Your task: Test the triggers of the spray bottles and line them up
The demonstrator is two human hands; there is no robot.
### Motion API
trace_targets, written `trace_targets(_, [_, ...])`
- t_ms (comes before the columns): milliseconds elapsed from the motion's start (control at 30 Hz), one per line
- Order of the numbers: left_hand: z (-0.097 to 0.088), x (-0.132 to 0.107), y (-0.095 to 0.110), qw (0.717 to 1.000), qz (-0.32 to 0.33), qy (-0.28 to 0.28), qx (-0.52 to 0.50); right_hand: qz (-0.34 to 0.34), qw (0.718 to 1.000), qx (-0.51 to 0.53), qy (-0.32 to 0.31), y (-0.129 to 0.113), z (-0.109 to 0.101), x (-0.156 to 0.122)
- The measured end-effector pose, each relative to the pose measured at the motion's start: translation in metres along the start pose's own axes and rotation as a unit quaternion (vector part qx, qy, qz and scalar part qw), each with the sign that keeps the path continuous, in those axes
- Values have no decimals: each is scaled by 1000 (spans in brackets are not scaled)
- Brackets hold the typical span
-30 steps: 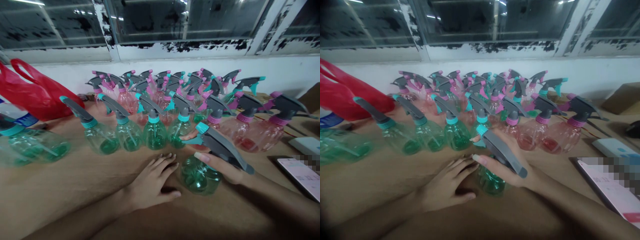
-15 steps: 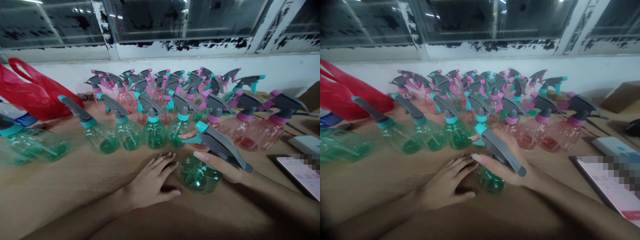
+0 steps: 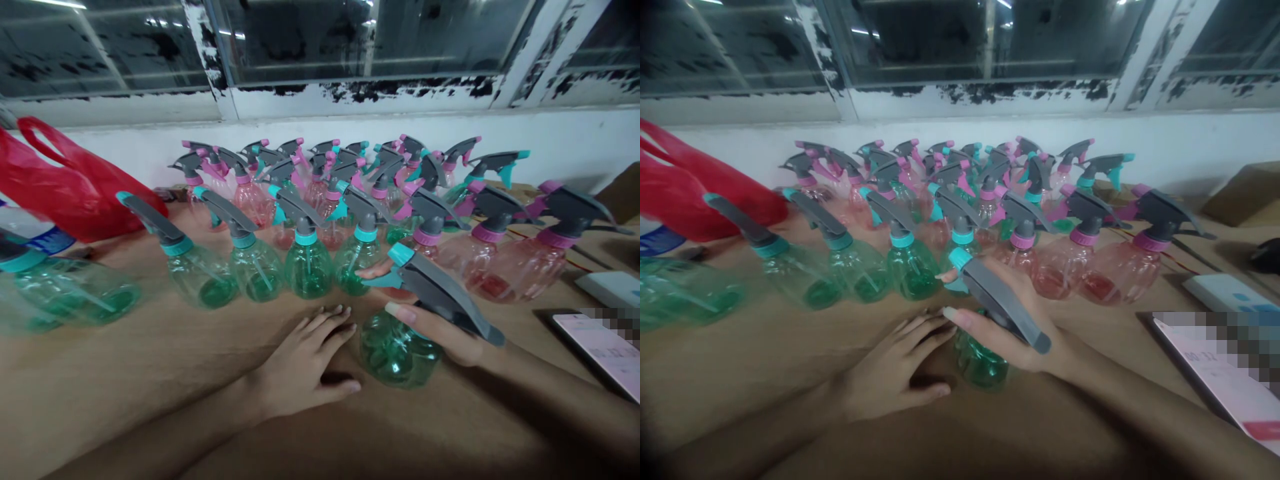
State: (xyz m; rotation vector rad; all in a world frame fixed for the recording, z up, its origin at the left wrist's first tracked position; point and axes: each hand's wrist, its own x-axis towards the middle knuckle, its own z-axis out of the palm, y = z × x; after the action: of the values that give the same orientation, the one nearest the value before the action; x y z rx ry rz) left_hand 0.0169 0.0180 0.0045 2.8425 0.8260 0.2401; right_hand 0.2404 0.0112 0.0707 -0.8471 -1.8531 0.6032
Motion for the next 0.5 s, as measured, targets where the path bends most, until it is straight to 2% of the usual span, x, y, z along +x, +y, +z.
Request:
trace_targets(267, [1, -1, -1, 1000, 7, 10, 1, 3, 1000, -8, 10, 0, 1, -1])
trace_targets(500, [-2, 0, 0, 1000, 4, -2, 9, 6, 1000, -5, 13, 0, 0, -1])
